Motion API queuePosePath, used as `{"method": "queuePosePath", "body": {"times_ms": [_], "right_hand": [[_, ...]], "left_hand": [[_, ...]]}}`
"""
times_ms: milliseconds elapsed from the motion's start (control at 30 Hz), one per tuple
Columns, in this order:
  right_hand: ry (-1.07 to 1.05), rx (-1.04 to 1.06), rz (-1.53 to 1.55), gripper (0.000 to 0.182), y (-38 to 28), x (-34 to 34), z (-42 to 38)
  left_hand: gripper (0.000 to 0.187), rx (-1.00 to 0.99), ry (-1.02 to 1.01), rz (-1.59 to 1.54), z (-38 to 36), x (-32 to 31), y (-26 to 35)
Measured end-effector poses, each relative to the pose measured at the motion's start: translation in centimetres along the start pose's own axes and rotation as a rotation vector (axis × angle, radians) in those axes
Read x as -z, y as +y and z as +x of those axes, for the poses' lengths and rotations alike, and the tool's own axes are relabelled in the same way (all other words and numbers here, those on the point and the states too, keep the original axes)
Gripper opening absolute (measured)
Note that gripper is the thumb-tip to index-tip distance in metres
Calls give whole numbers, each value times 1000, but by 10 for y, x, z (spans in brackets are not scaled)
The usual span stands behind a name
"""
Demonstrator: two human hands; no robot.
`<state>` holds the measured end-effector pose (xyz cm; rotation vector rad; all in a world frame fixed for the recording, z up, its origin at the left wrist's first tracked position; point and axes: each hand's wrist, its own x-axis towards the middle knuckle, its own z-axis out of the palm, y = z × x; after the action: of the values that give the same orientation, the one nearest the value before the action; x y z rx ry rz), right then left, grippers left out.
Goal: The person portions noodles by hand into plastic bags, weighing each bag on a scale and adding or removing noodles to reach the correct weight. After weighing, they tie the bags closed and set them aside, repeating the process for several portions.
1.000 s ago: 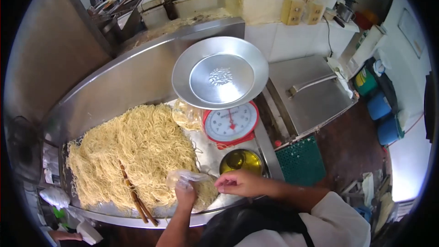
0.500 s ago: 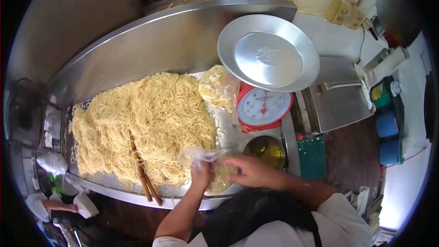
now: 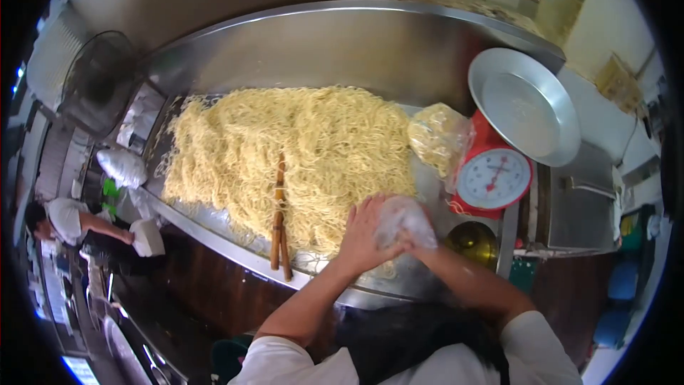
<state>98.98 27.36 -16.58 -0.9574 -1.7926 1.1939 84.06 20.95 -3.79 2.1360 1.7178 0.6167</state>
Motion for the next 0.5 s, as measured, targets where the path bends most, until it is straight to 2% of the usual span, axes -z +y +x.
{"method": "queuePosePath", "body": {"times_ms": [33, 67, 100, 167, 200, 233, 367, 433, 467, 500], "right_hand": [[153, 269, -473, 41, -6, -6, -1], [186, 208, -293, 32, -9, -8, -1], [218, 216, -340, 29, 1, -11, -4], [230, 239, -376, 25, -6, -14, -1], [190, 187, -305, 28, -43, -5, 5], [152, 132, -239, 31, -63, -1, 8], [194, 224, -290, 29, -37, -4, 7], [222, 326, -539, 20, -34, -2, 8], [228, 342, -538, 20, -34, -4, 10], [199, 98, -236, 20, -38, -7, 13]], "left_hand": [[89, -2, 14, -3, -6, -4, -4], [96, -1, 23, -8, -11, -10, -6], [94, -33, 186, -63, -10, -14, -2], [89, -9, 260, -59, -11, -29, -3], [84, -10, 327, -65, -12, -37, -6], [81, -3, 350, -31, -13, -42, -7], [88, 20, 337, -3, -16, -52, -10], [83, 66, 322, 7, -13, -46, -7], [83, 59, 336, 15, -11, -43, -5], [79, 80, 294, 3, -10, -41, -4]]}}
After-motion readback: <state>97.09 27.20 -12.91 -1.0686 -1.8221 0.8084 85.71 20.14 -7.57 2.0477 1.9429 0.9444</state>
